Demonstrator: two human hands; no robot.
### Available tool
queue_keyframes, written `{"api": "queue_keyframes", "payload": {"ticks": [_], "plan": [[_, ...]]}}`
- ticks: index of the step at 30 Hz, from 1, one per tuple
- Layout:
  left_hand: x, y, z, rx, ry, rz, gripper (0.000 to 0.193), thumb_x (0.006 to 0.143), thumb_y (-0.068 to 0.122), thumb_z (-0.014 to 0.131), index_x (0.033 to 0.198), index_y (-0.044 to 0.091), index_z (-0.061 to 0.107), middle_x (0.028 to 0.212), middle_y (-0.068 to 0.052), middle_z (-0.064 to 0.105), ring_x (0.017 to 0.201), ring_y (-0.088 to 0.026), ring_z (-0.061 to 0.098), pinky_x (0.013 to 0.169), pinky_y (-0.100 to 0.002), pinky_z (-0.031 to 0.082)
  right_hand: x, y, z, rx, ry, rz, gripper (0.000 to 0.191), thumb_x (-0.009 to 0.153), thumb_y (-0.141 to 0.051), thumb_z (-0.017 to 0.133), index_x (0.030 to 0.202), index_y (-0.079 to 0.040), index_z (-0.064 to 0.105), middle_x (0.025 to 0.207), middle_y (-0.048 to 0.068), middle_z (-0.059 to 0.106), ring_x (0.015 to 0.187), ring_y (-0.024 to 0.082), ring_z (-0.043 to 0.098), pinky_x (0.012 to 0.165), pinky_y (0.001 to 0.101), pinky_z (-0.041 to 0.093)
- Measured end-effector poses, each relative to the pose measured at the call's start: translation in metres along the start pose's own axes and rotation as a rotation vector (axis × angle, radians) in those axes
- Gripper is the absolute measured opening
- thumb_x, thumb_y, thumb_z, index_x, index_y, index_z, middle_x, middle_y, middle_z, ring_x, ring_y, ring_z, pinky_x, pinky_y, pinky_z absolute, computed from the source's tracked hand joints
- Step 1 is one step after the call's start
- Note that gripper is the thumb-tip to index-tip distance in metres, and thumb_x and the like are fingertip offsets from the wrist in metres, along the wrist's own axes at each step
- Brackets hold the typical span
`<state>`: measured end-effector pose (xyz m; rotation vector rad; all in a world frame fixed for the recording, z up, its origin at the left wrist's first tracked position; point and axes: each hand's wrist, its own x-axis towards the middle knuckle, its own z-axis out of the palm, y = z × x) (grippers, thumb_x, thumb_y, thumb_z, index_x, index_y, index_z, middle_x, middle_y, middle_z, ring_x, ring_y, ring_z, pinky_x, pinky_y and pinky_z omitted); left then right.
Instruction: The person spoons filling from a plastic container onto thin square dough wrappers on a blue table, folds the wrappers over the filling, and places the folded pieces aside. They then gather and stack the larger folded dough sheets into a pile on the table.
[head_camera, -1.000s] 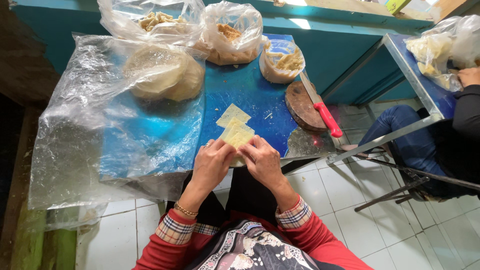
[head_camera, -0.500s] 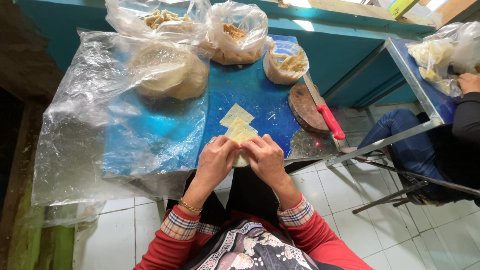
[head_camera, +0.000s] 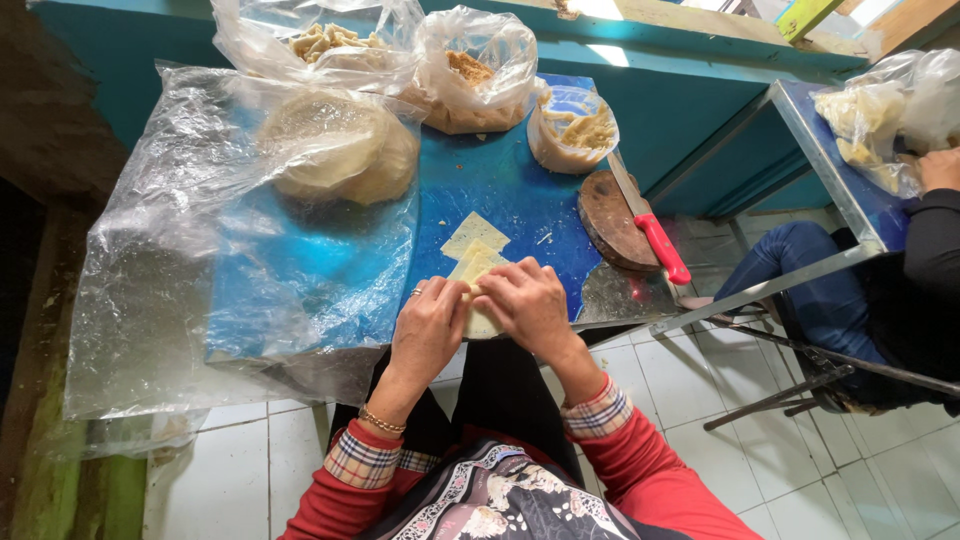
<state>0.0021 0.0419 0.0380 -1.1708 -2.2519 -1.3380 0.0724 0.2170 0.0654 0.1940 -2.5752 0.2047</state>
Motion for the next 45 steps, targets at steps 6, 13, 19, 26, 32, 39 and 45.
{"api": "queue_keyframes", "payload": {"ticks": [6,13,19,26,32,39,45], "plan": [[0.0,0.001,-0.001,0.029,0.024,0.068,0.011,0.083,-0.001,0.067,0.092,0.005,0.064,0.092,-0.012,0.062,0.086,-0.033,0.062,0.075,-0.042,0.052,0.015,0.052,0.015,0.537,-0.057,0.331,0.019,0.093,-0.019,0.077,0.109,-0.008,0.078,0.092,0.003,0.077,0.083,0.016,0.068,0.076,0.0318,0.055],[0.002,0.001,-0.004,0.01,-0.008,0.071,0.013,0.08,-0.002,0.069,0.09,0.005,0.064,0.091,-0.012,0.061,0.085,-0.032,0.062,0.073,-0.042,0.051,0.157,0.084,0.017,0.516,0.37,0.268,0.014,0.108,-0.017,0.067,0.116,-0.007,0.072,0.091,0.004,0.073,0.083,0.009,0.067,0.072,0.0272,0.057],[0.001,0.003,-0.006,-0.023,-0.027,0.038,0.012,0.081,0.001,0.071,0.09,0.005,0.065,0.091,-0.012,0.061,0.084,-0.032,0.061,0.073,-0.042,0.051,0.324,0.072,0.076,0.036,0.417,-0.185,0.03,0.096,-0.02,0.071,0.125,-0.013,0.073,0.123,0.014,0.07,0.11,0.031,0.067,0.092,0.0435,0.056],[0.003,0.006,-0.012,-0.06,-0.029,0.056,0.009,0.084,0.003,0.071,0.09,0.004,0.065,0.092,-0.012,0.061,0.084,-0.032,0.061,0.072,-0.041,0.05,0.266,0.19,0.069,0.045,-0.09,0.344,0.019,0.1,-0.029,0.068,0.113,-0.021,0.079,0.106,0.011,0.073,0.105,0.031,0.067,0.09,0.0435,0.053],[0.004,0.007,-0.012,-0.081,-0.026,0.036,0.008,0.085,0.003,0.071,0.089,0.004,0.065,0.091,-0.012,0.061,0.083,-0.032,0.061,0.071,-0.041,0.05,0.252,0.235,0.098,0.004,-0.059,0.313,0.018,0.093,-0.034,0.074,0.099,-0.02,0.082,0.095,0.009,0.076,0.095,0.033,0.07,0.081,0.0453,0.054],[0.003,0.009,-0.014,-0.127,-0.033,0.005,0.008,0.085,0.002,0.071,0.091,0.003,0.065,0.09,-0.012,0.062,0.081,-0.032,0.061,0.071,-0.04,0.051,0.291,0.223,0.127,0.453,-0.321,0.332,0.032,0.09,-0.04,0.077,0.101,-0.01,0.078,0.09,0.006,0.078,0.084,0.019,0.074,0.074,0.0332,0.055],[0.004,0.008,-0.015,-0.161,-0.042,-0.002,0.009,0.085,0.003,0.072,0.091,0.003,0.066,0.09,-0.011,0.062,0.082,-0.031,0.062,0.073,-0.04,0.051,0.285,0.244,0.112,0.064,-0.179,0.285,0.019,0.086,-0.019,0.072,0.102,-0.012,0.079,0.099,0.011,0.078,0.091,0.028,0.074,0.083,0.0404,0.056]]}}
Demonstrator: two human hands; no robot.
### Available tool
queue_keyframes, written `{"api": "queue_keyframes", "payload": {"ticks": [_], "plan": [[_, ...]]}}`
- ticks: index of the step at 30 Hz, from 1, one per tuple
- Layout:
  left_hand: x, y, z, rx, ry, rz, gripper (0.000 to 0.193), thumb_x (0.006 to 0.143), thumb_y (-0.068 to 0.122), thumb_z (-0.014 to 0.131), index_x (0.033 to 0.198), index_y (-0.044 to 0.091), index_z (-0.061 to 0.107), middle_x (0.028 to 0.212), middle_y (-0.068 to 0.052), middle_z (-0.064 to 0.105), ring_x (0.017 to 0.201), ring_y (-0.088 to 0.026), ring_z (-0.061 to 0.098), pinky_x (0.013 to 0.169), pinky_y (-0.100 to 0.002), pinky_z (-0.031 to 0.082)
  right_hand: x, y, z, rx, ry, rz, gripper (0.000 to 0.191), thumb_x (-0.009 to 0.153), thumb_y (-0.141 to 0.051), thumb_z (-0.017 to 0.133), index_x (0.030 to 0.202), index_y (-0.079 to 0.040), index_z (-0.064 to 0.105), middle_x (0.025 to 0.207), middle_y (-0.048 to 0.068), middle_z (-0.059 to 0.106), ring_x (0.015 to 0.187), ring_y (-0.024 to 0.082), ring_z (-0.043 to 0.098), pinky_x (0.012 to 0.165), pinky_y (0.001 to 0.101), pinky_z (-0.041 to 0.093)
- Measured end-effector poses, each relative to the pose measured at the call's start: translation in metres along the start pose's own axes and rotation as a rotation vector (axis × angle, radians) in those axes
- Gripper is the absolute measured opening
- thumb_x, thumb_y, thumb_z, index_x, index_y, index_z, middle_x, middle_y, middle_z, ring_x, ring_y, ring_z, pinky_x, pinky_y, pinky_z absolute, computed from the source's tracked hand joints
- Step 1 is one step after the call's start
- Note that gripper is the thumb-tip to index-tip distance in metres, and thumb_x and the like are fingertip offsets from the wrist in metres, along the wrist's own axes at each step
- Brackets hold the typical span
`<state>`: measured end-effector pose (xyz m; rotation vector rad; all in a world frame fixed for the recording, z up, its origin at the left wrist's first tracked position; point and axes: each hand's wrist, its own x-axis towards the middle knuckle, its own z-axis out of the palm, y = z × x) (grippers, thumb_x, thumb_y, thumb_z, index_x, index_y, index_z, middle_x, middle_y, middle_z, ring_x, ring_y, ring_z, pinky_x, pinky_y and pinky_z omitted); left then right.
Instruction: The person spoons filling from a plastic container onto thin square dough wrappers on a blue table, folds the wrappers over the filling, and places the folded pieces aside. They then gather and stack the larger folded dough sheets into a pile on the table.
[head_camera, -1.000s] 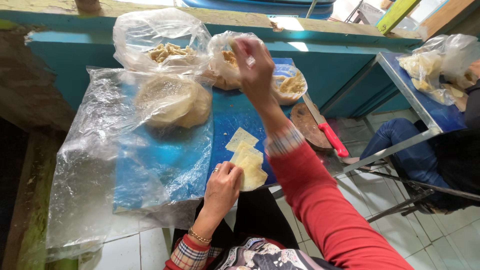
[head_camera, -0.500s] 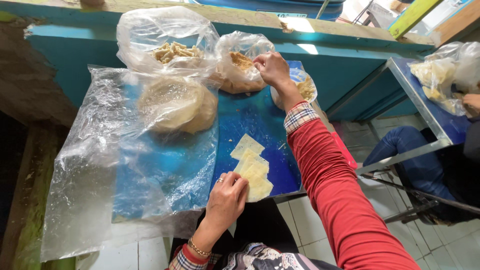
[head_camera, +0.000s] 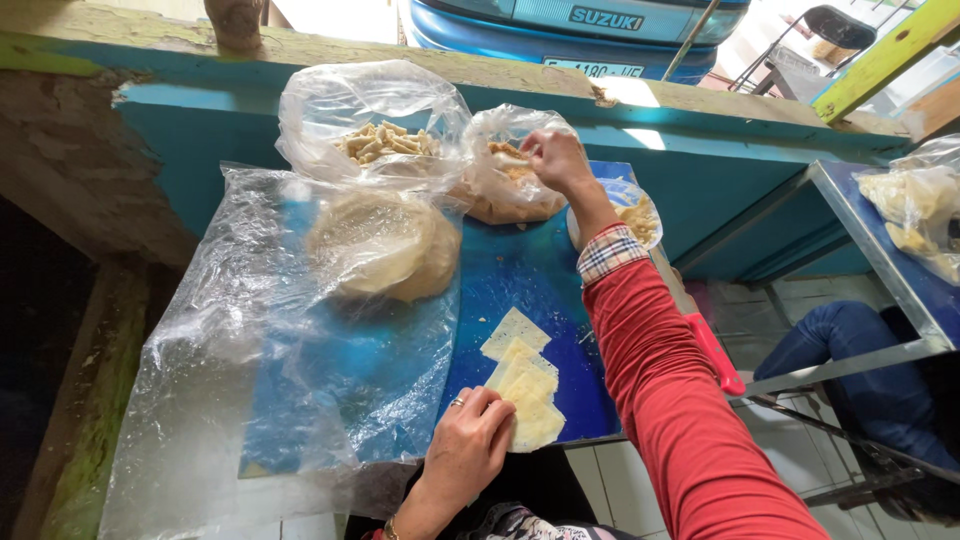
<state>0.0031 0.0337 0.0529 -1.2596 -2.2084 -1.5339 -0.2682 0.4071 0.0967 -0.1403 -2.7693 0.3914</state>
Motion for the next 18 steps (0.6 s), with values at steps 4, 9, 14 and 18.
{"api": "queue_keyframes", "payload": {"ticks": [4,9,14,18], "plan": [[0.0,-0.002,0.002,0.0,-0.005,-0.002,0.009,0.085,0.003,0.072,0.092,0.004,0.066,0.09,-0.011,0.062,0.082,-0.031,0.062,0.074,-0.04,0.051,0.002,-0.004,0.02,-0.305,0.168,-0.053,0.02,0.088,-0.008,0.067,0.102,-0.013,0.08,0.104,0.02,0.073,0.096,0.036,0.071,0.086,0.0455,0.055],[-0.002,-0.001,0.002,0.017,-0.005,-0.007,0.009,0.085,0.003,0.072,0.091,0.003,0.066,0.09,-0.011,0.062,0.083,-0.031,0.063,0.074,-0.04,0.051,0.013,-0.025,0.026,-0.151,-0.145,0.037,0.015,0.083,-0.019,0.072,0.096,-0.018,0.081,0.104,0.016,0.076,0.102,0.034,0.07,0.092,0.0431,0.055],[-0.002,-0.001,0.001,0.013,0.001,0.0,0.01,0.083,0.002,0.072,0.092,0.003,0.067,0.091,-0.012,0.063,0.083,-0.031,0.063,0.075,-0.04,0.052,0.019,-0.043,0.003,-0.288,-0.246,0.184,0.019,0.081,-0.018,0.071,0.095,-0.024,0.082,0.107,0.012,0.076,0.104,0.031,0.07,0.094,0.0424,0.054],[-0.003,-0.002,0.001,0.001,-0.01,-0.004,0.01,0.082,0.001,0.072,0.092,0.002,0.068,0.092,-0.012,0.064,0.083,-0.03,0.064,0.074,-0.039,0.053,0.016,-0.047,-0.016,-0.445,-0.216,0.126,0.017,0.082,-0.022,0.072,0.095,-0.024,0.082,0.104,0.011,0.075,0.104,0.032,0.069,0.091,0.0444,0.054]]}}
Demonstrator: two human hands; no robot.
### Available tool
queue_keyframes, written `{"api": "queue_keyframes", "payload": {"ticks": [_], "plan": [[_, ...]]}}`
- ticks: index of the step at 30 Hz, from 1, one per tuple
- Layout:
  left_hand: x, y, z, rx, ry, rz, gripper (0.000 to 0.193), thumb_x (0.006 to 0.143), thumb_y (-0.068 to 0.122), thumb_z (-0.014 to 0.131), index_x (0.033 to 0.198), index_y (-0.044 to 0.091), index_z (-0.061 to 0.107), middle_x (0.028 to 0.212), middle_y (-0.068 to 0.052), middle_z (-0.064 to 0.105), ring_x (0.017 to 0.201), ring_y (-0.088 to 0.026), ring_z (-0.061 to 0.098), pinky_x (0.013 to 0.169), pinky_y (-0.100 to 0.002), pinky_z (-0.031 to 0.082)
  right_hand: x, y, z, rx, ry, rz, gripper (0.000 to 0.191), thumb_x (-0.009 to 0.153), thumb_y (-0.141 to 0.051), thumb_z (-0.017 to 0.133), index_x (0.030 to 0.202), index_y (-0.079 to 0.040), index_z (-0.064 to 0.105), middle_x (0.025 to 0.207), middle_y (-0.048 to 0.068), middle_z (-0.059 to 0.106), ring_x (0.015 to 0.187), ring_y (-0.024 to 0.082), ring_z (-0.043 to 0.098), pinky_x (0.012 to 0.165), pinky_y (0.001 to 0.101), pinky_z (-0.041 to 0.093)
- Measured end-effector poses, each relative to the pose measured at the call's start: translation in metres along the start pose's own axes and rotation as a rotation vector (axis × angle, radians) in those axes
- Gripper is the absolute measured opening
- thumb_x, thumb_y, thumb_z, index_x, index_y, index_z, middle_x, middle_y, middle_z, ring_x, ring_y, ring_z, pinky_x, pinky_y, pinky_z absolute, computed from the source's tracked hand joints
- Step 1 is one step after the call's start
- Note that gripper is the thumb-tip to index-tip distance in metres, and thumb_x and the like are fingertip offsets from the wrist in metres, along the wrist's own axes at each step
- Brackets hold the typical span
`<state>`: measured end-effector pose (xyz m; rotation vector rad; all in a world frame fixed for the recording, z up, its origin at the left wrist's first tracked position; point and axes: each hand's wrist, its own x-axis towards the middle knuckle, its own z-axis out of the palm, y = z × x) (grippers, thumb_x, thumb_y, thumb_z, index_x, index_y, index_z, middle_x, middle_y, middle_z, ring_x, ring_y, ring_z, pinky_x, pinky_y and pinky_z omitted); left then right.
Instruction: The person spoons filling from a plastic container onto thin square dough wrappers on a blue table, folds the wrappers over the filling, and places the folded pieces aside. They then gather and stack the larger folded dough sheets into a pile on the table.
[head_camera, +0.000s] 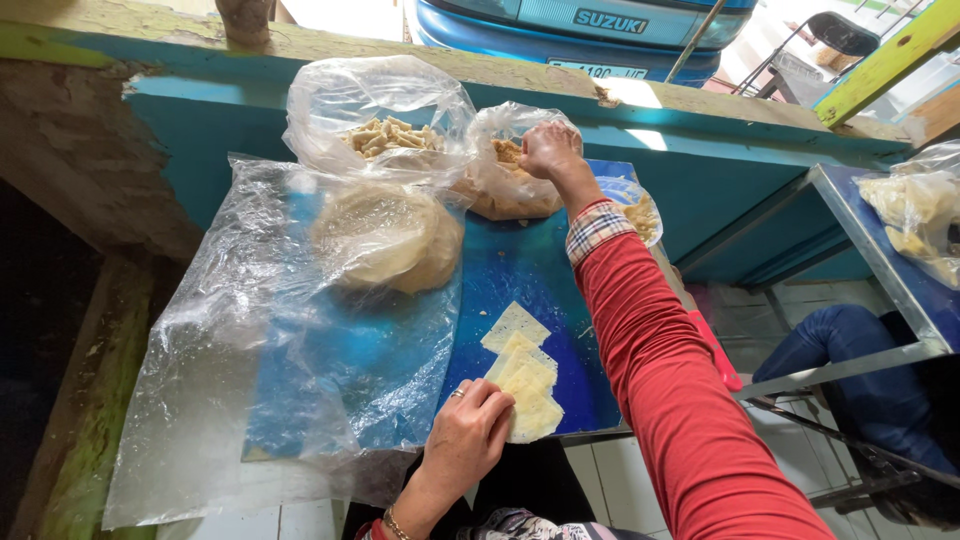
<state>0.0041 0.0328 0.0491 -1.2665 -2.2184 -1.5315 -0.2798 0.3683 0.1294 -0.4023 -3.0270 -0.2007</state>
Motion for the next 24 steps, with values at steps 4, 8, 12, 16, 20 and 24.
{"api": "queue_keyframes", "payload": {"ticks": [4,8,12,16,20,24], "plan": [[0.0,-0.002,0.002,0.006,-0.015,-0.009,0.008,0.084,0.002,0.072,0.091,0.001,0.068,0.09,-0.011,0.065,0.08,-0.027,0.064,0.072,-0.037,0.053,0.002,0.015,0.0,0.079,0.013,-0.081,0.011,0.085,-0.02,0.072,0.094,-0.021,0.078,0.101,0.01,0.075,0.1,0.032,0.07,0.086,0.047,0.054],[0.0,-0.002,0.002,0.011,-0.009,-0.001,0.008,0.084,0.002,0.073,0.091,0.001,0.068,0.089,-0.011,0.065,0.08,-0.027,0.064,0.072,-0.038,0.053,0.006,0.017,0.023,0.107,0.14,-0.195,0.017,0.082,-0.008,0.07,0.089,-0.02,0.08,0.097,0.008,0.077,0.096,0.029,0.072,0.088,0.0416,0.056],[0.001,0.0,0.0,0.003,0.009,0.003,0.009,0.084,0.002,0.072,0.092,0.001,0.068,0.091,-0.011,0.065,0.082,-0.028,0.065,0.073,-0.038,0.053,0.002,0.009,0.043,0.477,0.197,-0.169,0.019,0.083,-0.008,0.072,0.092,-0.02,0.083,0.087,0.004,0.078,0.082,0.018,0.074,0.078,0.0343,0.058],[0.002,0.002,-0.002,0.003,0.003,0.0,0.009,0.084,0.003,0.073,0.091,0.002,0.068,0.091,-0.012,0.064,0.083,-0.031,0.064,0.074,-0.04,0.052,-0.011,0.03,0.039,0.817,0.165,-0.048,0.015,0.09,-0.007,0.07,0.097,-0.011,0.082,0.076,0.004,0.076,0.07,0.009,0.07,0.065,0.0278,0.056],[0.003,0.001,-0.002,0.023,0.003,0.015,0.01,0.083,0.003,0.072,0.092,0.003,0.068,0.091,-0.011,0.064,0.084,-0.032,0.063,0.074,-0.04,0.052,-0.039,0.049,0.025,1.069,0.172,0.034,0.012,0.088,-0.007,0.072,0.095,-0.009,0.082,0.078,-0.002,0.076,0.07,0.005,0.069,0.063,0.0228,0.056],[0.003,0.001,0.0,0.064,0.005,0.022,0.01,0.084,0.004,0.073,0.092,0.004,0.068,0.09,-0.011,0.063,0.084,-0.031,0.063,0.074,-0.041,0.052,-0.062,0.058,0.018,1.129,0.17,0.093,0.012,0.089,-0.006,0.073,0.096,-0.009,0.082,0.084,-0.002,0.078,0.071,0.004,0.069,0.062,0.0227,0.056]]}}
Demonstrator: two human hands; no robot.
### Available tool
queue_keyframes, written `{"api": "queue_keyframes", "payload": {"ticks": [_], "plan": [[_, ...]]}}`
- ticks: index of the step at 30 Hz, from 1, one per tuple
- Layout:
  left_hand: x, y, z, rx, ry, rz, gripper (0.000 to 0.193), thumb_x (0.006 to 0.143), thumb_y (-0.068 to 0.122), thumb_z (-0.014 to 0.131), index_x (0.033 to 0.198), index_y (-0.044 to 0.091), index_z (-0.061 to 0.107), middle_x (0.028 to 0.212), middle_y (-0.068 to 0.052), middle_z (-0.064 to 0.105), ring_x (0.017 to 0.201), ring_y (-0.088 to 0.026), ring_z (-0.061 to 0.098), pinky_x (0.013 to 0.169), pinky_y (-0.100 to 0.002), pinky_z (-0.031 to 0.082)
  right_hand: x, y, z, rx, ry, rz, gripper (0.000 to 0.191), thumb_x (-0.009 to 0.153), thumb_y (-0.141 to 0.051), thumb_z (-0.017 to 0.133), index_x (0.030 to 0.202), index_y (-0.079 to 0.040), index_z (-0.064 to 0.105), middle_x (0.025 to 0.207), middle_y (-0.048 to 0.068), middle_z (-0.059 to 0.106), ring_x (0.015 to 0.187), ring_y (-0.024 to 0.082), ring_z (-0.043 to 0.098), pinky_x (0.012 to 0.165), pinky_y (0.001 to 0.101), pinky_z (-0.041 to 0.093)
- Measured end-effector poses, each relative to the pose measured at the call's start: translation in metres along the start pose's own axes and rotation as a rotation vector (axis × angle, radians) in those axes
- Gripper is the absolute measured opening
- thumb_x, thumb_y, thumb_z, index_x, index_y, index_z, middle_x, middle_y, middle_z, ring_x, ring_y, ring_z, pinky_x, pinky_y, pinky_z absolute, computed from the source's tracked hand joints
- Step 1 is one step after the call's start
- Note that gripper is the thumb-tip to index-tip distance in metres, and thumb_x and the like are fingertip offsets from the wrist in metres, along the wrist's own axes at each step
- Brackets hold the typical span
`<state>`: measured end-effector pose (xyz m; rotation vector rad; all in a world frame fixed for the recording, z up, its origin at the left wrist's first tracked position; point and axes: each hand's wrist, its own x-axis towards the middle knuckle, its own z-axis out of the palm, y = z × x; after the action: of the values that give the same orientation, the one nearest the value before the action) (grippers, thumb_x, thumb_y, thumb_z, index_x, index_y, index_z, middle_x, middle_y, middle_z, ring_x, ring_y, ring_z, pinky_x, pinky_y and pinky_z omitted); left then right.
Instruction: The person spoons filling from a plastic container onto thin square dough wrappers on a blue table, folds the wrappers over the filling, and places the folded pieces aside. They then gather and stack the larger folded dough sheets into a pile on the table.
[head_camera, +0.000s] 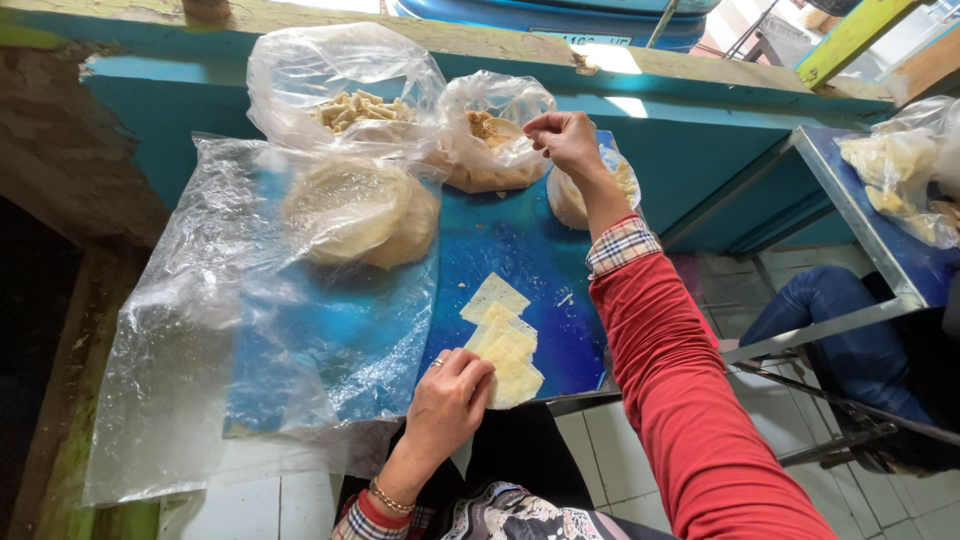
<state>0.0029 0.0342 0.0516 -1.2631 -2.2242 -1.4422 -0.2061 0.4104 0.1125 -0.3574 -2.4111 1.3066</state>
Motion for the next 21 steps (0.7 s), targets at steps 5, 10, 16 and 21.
{"api": "queue_keyframes", "payload": {"ticks": [5,10,16,21], "plan": [[-0.001,0.002,0.0,-0.011,0.0,-0.006,0.01,0.083,0.003,0.072,0.092,0.003,0.068,0.091,-0.011,0.064,0.084,-0.031,0.064,0.075,-0.04,0.053,0.004,0.006,0.01,-0.402,0.128,-0.303,0.015,0.09,-0.006,0.07,0.096,-0.013,0.082,0.088,0.007,0.08,0.078,0.016,0.073,0.072,0.0327,0.058],[0.0,0.002,-0.001,-0.023,-0.003,-0.011,0.012,0.081,0.002,0.072,0.093,0.003,0.068,0.091,-0.011,0.065,0.086,-0.032,0.064,0.075,-0.04,0.053,0.026,0.013,0.062,-0.727,-0.071,-0.439,0.021,0.082,-0.009,0.067,0.09,-0.017,0.084,0.091,0.012,0.077,0.084,0.032,0.072,0.08,0.0443,0.056],[-0.001,0.0,-0.001,-0.054,-0.002,-0.006,0.013,0.082,0.002,0.072,0.094,0.003,0.068,0.092,-0.011,0.065,0.086,-0.031,0.066,0.077,-0.039,0.054,0.029,0.022,0.036,-0.319,0.094,-0.252,0.012,0.09,-0.012,0.072,0.096,-0.014,0.082,0.091,0.005,0.079,0.08,0.014,0.076,0.075,0.0294,0.059],[-0.001,-0.002,-0.001,-0.088,0.01,0.0,0.012,0.082,0.002,0.072,0.093,0.003,0.068,0.093,-0.012,0.066,0.087,-0.031,0.066,0.075,-0.039,0.054,-0.013,0.013,-0.008,0.015,0.048,-0.066,0.015,0.093,-0.005,0.07,0.103,-0.006,0.081,0.09,0.001,0.079,0.077,0.007,0.067,0.069,0.0229,0.054]]}}
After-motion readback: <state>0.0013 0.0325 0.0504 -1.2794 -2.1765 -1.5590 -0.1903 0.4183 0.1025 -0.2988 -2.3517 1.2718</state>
